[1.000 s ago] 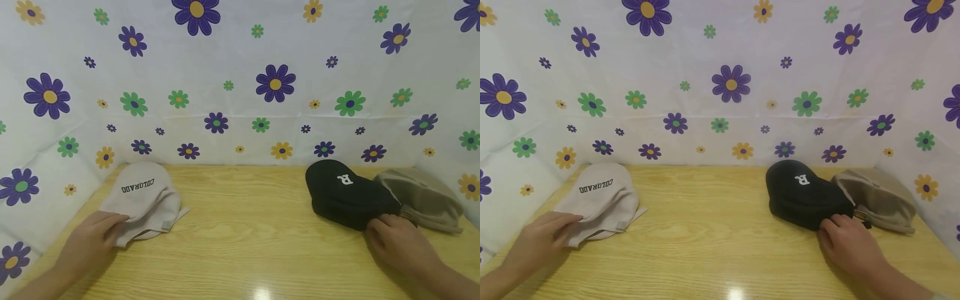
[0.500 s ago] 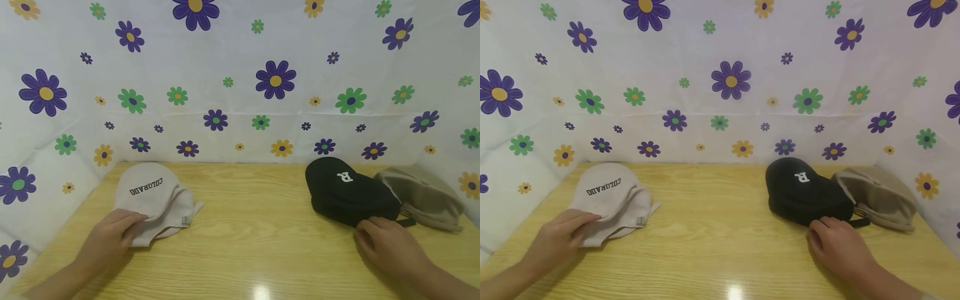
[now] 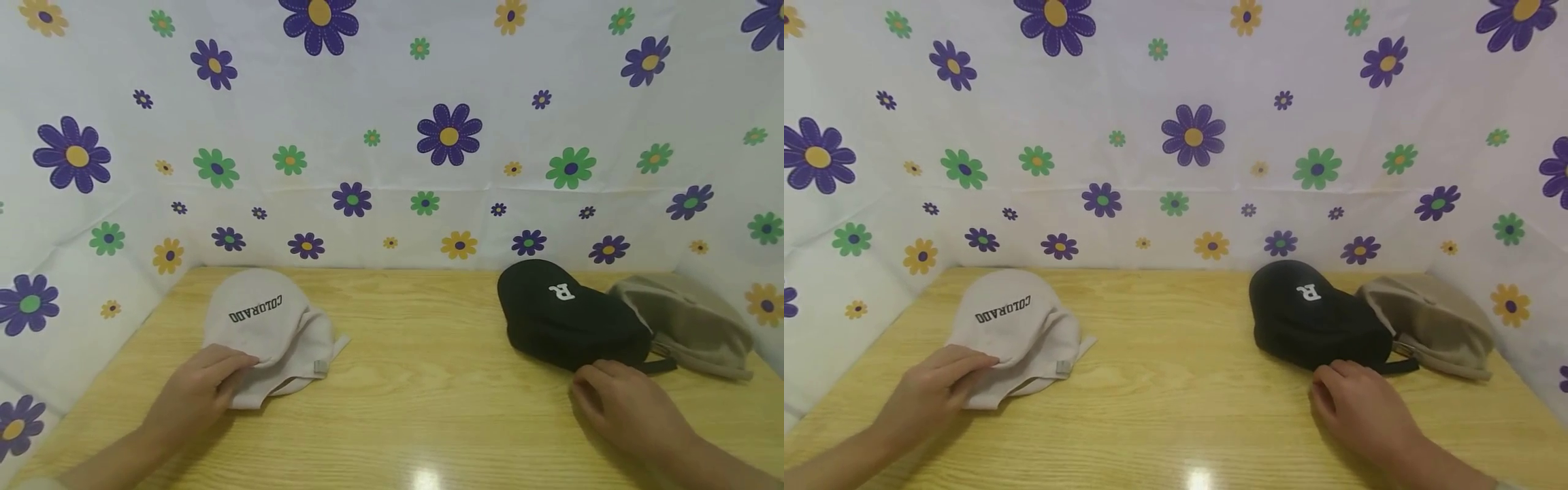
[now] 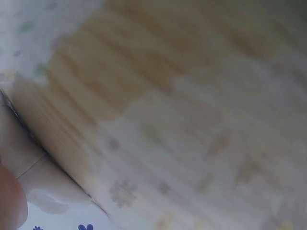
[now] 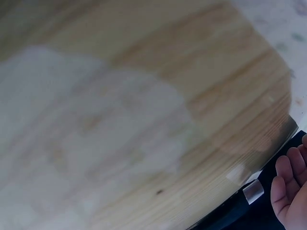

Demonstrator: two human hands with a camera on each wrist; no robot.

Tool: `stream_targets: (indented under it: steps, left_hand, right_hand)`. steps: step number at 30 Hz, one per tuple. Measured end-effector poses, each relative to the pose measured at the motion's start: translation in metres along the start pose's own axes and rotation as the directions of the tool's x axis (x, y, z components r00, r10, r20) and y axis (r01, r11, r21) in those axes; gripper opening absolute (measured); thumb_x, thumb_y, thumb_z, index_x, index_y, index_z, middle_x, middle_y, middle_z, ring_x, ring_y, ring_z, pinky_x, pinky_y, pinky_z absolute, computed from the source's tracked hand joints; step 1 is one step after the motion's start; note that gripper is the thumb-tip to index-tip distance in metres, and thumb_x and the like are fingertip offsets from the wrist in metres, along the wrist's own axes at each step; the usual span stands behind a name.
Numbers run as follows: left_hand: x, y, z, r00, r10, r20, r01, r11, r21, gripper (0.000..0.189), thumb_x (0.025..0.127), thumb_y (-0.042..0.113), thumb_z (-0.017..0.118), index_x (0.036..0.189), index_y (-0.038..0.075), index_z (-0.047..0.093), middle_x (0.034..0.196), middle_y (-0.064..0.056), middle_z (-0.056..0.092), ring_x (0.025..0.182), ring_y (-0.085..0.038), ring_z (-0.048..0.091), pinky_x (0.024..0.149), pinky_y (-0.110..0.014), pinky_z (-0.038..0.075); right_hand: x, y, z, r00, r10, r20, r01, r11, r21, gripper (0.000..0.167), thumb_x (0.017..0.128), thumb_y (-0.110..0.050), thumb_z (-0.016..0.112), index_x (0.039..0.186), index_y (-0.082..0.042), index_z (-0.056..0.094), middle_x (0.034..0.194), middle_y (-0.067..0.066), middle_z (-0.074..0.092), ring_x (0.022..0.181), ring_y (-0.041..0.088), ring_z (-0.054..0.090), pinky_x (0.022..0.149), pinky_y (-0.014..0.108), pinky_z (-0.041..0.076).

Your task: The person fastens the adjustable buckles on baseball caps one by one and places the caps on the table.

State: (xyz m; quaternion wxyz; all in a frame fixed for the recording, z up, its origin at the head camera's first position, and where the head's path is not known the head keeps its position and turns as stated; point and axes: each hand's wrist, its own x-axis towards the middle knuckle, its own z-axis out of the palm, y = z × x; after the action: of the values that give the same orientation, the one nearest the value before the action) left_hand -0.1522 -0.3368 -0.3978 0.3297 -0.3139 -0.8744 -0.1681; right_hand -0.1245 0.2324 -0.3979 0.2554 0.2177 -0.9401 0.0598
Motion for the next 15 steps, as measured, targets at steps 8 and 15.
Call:
stream_targets:
  steps: [8,15]
  left_hand:
    - [0.008,0.011,0.008,1.0,0.015,-0.007,-0.015,1.0,0.007,0.036,0.066,-0.009,0.078,0.094,0.013,0.077,0.092,0.005,0.07,0.083,-0.011,0.063,0.086,-0.006,0.044]
    - [0.015,0.016,0.014,0.999,0.053,-0.009,-0.054,0.998,-0.036,0.012,0.091,0.018,0.068,0.094,0.011,0.077,0.091,0.004,0.069,0.084,-0.01,0.063,0.087,-0.008,0.044]
  right_hand:
    - [0.002,-0.007,-0.001,0.999,0.014,0.042,-0.016,0.999,0.031,0.017,0.075,-0.016,0.08,0.081,-0.023,0.066,0.076,-0.017,0.056,0.07,0.005,0.055,0.065,0.033,0.053]
    - [0.007,-0.016,0.001,0.999,-0.05,-0.007,0.05,0.998,0.038,0.018,0.073,-0.015,0.08,0.08,-0.022,0.066,0.075,-0.016,0.057,0.069,0.005,0.054,0.063,0.033,0.052]
